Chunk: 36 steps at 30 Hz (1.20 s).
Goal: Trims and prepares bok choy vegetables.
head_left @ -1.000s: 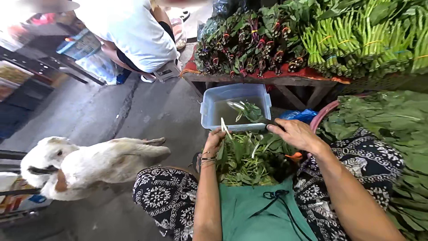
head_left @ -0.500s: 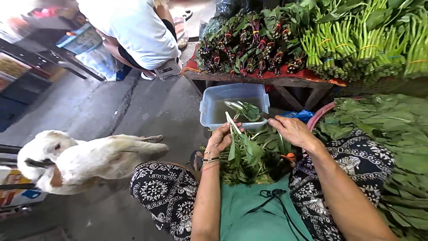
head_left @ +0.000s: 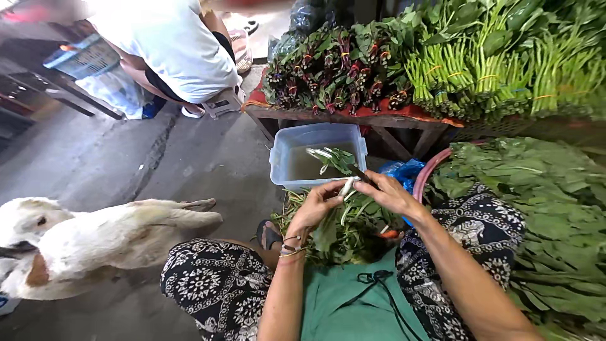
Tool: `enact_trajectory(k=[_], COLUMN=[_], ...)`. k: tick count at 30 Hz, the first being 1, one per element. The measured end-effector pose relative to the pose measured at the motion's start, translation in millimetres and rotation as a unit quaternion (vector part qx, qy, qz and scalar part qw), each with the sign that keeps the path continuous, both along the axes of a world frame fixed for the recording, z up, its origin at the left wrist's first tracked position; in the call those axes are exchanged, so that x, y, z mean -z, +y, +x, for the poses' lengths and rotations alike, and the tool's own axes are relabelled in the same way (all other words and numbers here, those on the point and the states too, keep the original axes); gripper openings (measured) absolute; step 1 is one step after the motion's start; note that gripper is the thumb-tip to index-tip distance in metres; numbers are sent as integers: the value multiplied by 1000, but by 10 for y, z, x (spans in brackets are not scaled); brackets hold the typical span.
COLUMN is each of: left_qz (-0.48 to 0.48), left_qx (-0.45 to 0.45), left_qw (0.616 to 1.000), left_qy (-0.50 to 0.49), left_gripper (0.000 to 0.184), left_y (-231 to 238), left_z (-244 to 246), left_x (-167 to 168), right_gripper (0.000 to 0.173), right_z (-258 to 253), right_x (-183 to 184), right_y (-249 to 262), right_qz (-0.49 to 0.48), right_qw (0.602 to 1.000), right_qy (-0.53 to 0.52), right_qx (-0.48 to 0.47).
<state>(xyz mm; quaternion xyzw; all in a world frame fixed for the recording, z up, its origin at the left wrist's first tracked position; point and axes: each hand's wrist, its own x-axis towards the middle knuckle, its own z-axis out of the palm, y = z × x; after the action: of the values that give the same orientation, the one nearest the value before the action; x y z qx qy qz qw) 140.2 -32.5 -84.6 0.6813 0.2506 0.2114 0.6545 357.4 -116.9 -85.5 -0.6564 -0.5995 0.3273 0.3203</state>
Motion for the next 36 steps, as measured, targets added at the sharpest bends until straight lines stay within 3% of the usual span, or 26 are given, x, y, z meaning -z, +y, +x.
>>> enact_trajectory(k=[7,14,21,24,27,30,33,36], left_qz=[132,237,254,214,133,142,239,265], left_qx=[-5,-3,-3,-22,-111,-237,-299,-272], left_qw=[983,962,956,964,978,961,914,911], left_qy=[129,132,148,153,118,32,133,162], left_gripper=[32,37,33,36,39,36,71,65], left_y=[-23,0,6,53,249,668,1069,977], left_z=[63,120,233,233,167,173,139,155], left_x=[-195,-314,-351,-349,-469,-571,-642,-660], right_gripper=[53,50,50,48,44,58,69,75], right_z=[-51,-95,-100,-78,-20,64,14,-186], right_x=[-40,-22,-42,-89,-301,-316,-171,79], right_y=[-27,-36,-55,-71,-114,-116,-44,65], right_qz=[5,32,62,61,-7,-78,-186,-246], right_qw=[1000,999,995,995,1000,995,974,956], right_qy=[-29,11,17,2,9,-30,-87,-121], right_qx=[-8,36,79,75,13,-49,-93,-105])
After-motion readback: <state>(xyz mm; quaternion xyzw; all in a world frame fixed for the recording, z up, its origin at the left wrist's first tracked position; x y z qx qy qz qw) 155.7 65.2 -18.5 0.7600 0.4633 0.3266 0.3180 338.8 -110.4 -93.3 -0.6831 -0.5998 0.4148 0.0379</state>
